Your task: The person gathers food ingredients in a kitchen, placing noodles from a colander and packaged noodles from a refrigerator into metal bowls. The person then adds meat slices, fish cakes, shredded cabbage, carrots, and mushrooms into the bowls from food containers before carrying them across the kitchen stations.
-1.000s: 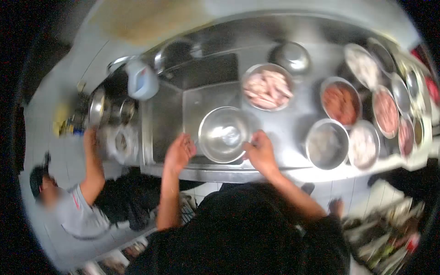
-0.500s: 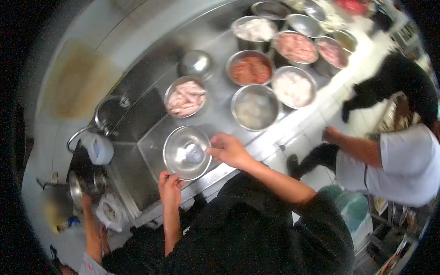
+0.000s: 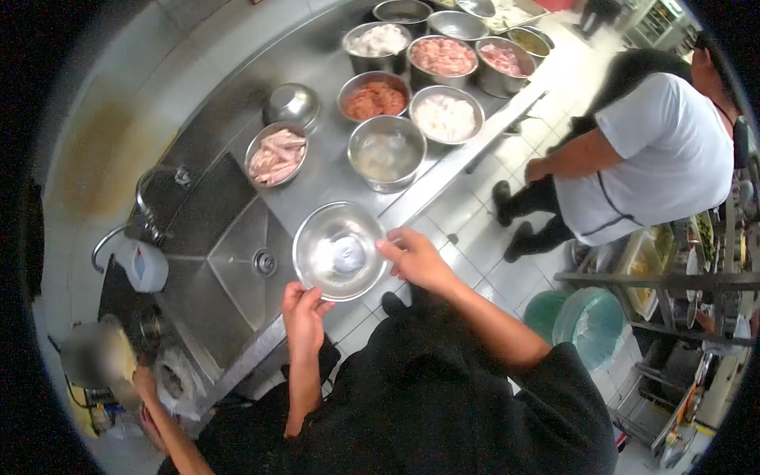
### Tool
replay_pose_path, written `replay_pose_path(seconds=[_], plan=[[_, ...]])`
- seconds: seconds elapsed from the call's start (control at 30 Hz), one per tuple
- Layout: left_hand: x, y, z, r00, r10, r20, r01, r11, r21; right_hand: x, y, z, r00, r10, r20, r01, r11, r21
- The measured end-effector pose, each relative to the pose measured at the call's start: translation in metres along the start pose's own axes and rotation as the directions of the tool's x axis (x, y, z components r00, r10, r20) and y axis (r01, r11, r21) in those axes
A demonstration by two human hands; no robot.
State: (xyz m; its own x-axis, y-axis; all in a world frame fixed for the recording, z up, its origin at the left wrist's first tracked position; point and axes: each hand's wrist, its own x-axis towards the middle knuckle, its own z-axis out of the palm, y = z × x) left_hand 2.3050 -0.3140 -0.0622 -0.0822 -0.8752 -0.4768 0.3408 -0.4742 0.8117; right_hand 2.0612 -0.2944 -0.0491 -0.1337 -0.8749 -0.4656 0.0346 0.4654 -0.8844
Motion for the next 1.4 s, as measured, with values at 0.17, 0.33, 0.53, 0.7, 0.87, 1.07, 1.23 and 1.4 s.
replay_pose_path(seconds=[0.17, 0.33, 0.53, 0.7, 0.87, 1.07, 1.23, 1.4], plan=[[-0.030, -0.005, 0.014, 1.000, 0.012, 0.005, -0.012, 1.000, -0.004, 0.001, 0.003, -0.005, 0.993, -0.119, 0.007, 0.119, 0.986, -0.113], [-0.043, -0.006, 0.042, 0.992, -0.008, 0.130, 0.000, 0.998, 0.058, 0.012, 0.010, -0.038, 0.986, -0.156, -0.054, 0.149, 0.982, -0.118], [-0.038, -0.028, 0.098, 0.984, -0.093, 0.154, 0.047, 0.959, 0.280, 0.015, 0.006, -0.128, 0.981, -0.184, -0.058, 0.179, 0.980, -0.091], [-0.032, -0.063, 0.153, 0.988, -0.117, 0.102, 0.093, 0.972, 0.218, 0.026, 0.008, -0.191, 0.982, -0.168, -0.083, 0.163, 0.985, -0.054], [-0.034, -0.076, 0.192, 0.977, -0.197, 0.086, 0.184, 0.973, 0.139, 0.035, 0.002, -0.223, 0.990, -0.131, -0.043, 0.126, 0.987, -0.097], [-0.030, -0.087, 0.205, 0.971, -0.219, 0.099, 0.208, 0.972, 0.110, 0.040, -0.002, -0.243, 0.995, -0.099, 0.006, 0.099, 0.984, -0.146], [-0.018, -0.096, 0.209, 0.941, -0.293, 0.169, 0.273, 0.953, 0.131, 0.020, 0.005, -0.262, 0.993, -0.059, -0.101, 0.048, 0.994, -0.101], [-0.008, -0.111, 0.209, 0.935, -0.293, 0.201, 0.241, 0.938, 0.248, -0.017, 0.016, -0.289, 0.971, 0.017, -0.239, -0.035, 0.997, -0.072]])
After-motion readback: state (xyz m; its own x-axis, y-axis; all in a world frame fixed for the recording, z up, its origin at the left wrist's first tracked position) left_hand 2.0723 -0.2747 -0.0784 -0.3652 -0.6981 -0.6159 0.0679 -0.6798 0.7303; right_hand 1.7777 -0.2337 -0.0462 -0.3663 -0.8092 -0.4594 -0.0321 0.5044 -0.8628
